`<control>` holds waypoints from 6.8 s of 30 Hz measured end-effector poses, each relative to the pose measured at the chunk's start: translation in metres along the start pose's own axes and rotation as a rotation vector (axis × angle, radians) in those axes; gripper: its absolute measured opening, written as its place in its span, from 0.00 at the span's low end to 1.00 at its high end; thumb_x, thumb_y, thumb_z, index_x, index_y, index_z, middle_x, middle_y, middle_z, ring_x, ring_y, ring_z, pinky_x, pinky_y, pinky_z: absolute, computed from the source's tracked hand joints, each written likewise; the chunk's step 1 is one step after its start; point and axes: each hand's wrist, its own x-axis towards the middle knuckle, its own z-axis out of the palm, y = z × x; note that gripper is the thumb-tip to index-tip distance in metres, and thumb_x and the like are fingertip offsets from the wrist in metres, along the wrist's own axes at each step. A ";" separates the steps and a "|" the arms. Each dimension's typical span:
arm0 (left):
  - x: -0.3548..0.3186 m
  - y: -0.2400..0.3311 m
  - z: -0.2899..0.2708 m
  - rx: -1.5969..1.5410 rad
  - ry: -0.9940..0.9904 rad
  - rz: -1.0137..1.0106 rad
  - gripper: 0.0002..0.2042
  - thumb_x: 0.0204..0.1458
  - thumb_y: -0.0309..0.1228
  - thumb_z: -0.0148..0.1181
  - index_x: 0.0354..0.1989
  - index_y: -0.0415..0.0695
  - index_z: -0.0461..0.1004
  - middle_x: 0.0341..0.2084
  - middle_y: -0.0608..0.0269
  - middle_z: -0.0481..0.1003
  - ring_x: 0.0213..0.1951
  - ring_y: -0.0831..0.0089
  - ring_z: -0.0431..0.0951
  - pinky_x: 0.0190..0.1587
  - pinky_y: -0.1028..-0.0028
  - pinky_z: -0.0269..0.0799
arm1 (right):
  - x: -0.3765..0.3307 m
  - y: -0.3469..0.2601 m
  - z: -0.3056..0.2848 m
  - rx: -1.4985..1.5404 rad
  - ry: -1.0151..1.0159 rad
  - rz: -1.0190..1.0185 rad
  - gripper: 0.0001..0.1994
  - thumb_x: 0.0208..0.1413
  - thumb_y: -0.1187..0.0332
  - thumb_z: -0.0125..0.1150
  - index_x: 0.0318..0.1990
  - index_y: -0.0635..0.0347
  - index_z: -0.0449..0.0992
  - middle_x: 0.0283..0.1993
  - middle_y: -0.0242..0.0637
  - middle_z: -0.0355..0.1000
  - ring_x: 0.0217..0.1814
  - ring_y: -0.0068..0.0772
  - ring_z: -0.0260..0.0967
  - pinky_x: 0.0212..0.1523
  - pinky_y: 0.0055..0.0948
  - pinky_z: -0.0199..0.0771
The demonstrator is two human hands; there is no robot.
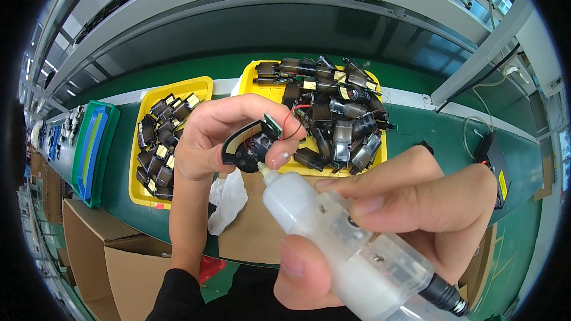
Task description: The person applies a clear liquid from a syringe into the interior of small black electronic components. They pick up each component from a yellow tray, inject the liquid, and place the finished unit into a second yellow tray. The person occasionally wipes the syringe tip with a tissue.
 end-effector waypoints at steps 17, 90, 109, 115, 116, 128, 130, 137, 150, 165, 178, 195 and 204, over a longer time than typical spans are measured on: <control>0.001 0.000 0.004 -0.051 -0.003 0.049 0.23 0.44 0.34 0.60 0.41 0.24 0.67 0.25 0.49 0.71 0.25 0.70 0.71 0.28 0.73 0.66 | 0.000 -0.001 0.003 -0.078 0.073 -0.036 0.27 0.34 0.54 0.68 0.32 0.58 0.55 0.19 0.38 0.63 0.17 0.21 0.58 0.24 0.14 0.64; -0.072 0.067 -0.101 1.684 0.433 -0.552 0.17 0.51 0.29 0.52 0.50 0.40 0.68 0.41 0.53 0.70 0.45 0.62 0.70 0.51 0.69 0.63 | 0.006 -0.015 -0.019 -0.142 -0.035 0.056 0.23 0.44 0.53 0.52 0.36 0.61 0.53 0.27 0.40 0.55 0.23 0.27 0.61 0.17 0.23 0.73; 0.000 -0.040 -0.114 1.747 0.122 -0.350 0.23 0.44 0.26 0.59 0.51 0.35 0.64 0.41 0.53 0.69 0.46 0.59 0.70 0.48 0.66 0.65 | 0.019 -0.002 -0.034 -0.145 -0.051 0.032 0.21 0.45 0.56 0.53 0.38 0.62 0.55 0.26 0.41 0.58 0.21 0.30 0.65 0.15 0.23 0.74; -0.002 0.006 -0.071 0.850 0.156 -0.313 0.19 0.46 0.24 0.57 0.48 0.35 0.62 0.40 0.56 0.70 0.37 0.72 0.74 0.36 0.75 0.70 | 0.018 0.003 -0.027 -0.122 -0.021 -0.011 0.21 0.45 0.55 0.51 0.37 0.62 0.55 0.25 0.41 0.58 0.19 0.28 0.64 0.13 0.22 0.72; 0.001 0.008 -0.062 0.691 0.150 -0.269 0.19 0.47 0.24 0.56 0.48 0.36 0.62 0.40 0.56 0.70 0.35 0.74 0.74 0.33 0.77 0.71 | 0.019 0.004 -0.026 -0.129 -0.012 -0.026 0.21 0.45 0.55 0.51 0.37 0.62 0.55 0.25 0.41 0.58 0.19 0.28 0.63 0.13 0.22 0.71; 0.013 -0.001 -0.004 0.143 -0.023 -0.175 0.43 0.47 0.65 0.38 0.56 0.33 0.54 0.31 0.60 0.68 0.30 0.77 0.65 0.35 0.78 0.62 | 0.015 0.004 -0.014 -0.171 0.050 0.040 0.23 0.44 0.52 0.54 0.35 0.62 0.55 0.24 0.39 0.57 0.19 0.25 0.60 0.15 0.18 0.67; 0.012 -0.002 -0.008 0.021 -0.073 -0.141 0.40 0.45 0.60 0.50 0.54 0.33 0.56 0.30 0.59 0.68 0.32 0.74 0.67 0.36 0.76 0.64 | 0.012 0.006 -0.003 -0.108 0.101 0.012 0.24 0.42 0.51 0.57 0.34 0.61 0.55 0.24 0.39 0.58 0.20 0.25 0.61 0.18 0.18 0.67; 0.010 -0.001 -0.002 -0.093 -0.002 -0.115 0.31 0.39 0.47 0.66 0.43 0.35 0.63 0.28 0.55 0.71 0.28 0.70 0.72 0.32 0.74 0.67 | 0.010 0.006 -0.010 -0.089 0.030 0.108 0.28 0.35 0.50 0.66 0.32 0.57 0.55 0.22 0.36 0.60 0.19 0.24 0.61 0.25 0.16 0.66; 0.006 0.005 -0.002 -0.136 -0.030 -0.124 0.37 0.25 0.48 0.73 0.40 0.34 0.64 0.28 0.54 0.71 0.28 0.69 0.73 0.30 0.74 0.66 | 0.004 0.007 0.010 -0.083 0.076 0.007 0.28 0.32 0.52 0.67 0.31 0.58 0.56 0.19 0.37 0.61 0.17 0.21 0.58 0.23 0.14 0.63; 0.006 0.003 -0.001 -0.092 -0.059 -0.048 0.35 0.28 0.46 0.72 0.40 0.32 0.65 0.29 0.54 0.71 0.27 0.70 0.71 0.29 0.74 0.64 | 0.004 0.012 0.007 -0.073 0.032 -0.030 0.27 0.34 0.52 0.66 0.31 0.58 0.56 0.19 0.37 0.62 0.18 0.20 0.56 0.23 0.13 0.59; 0.004 0.005 0.006 -0.077 0.029 -0.047 0.34 0.28 0.47 0.72 0.37 0.32 0.66 0.25 0.53 0.71 0.26 0.71 0.70 0.28 0.75 0.64 | 0.003 0.015 0.001 -0.088 0.000 -0.059 0.28 0.35 0.51 0.66 0.31 0.58 0.55 0.19 0.37 0.63 0.18 0.19 0.55 0.23 0.13 0.55; 0.003 0.002 0.003 -0.094 -0.005 -0.006 0.32 0.26 0.44 0.74 0.35 0.32 0.66 0.23 0.52 0.71 0.24 0.70 0.70 0.27 0.75 0.64 | 0.002 0.010 0.000 -0.049 -0.010 -0.020 0.29 0.34 0.52 0.68 0.32 0.59 0.55 0.20 0.37 0.62 0.17 0.20 0.56 0.23 0.13 0.57; 0.004 0.003 0.002 -0.082 -0.045 0.010 0.31 0.28 0.42 0.74 0.34 0.32 0.66 0.22 0.51 0.71 0.23 0.70 0.70 0.25 0.75 0.64 | 0.006 0.012 -0.003 -0.026 -0.072 -0.085 0.27 0.35 0.54 0.67 0.32 0.60 0.55 0.20 0.38 0.62 0.17 0.20 0.57 0.22 0.13 0.58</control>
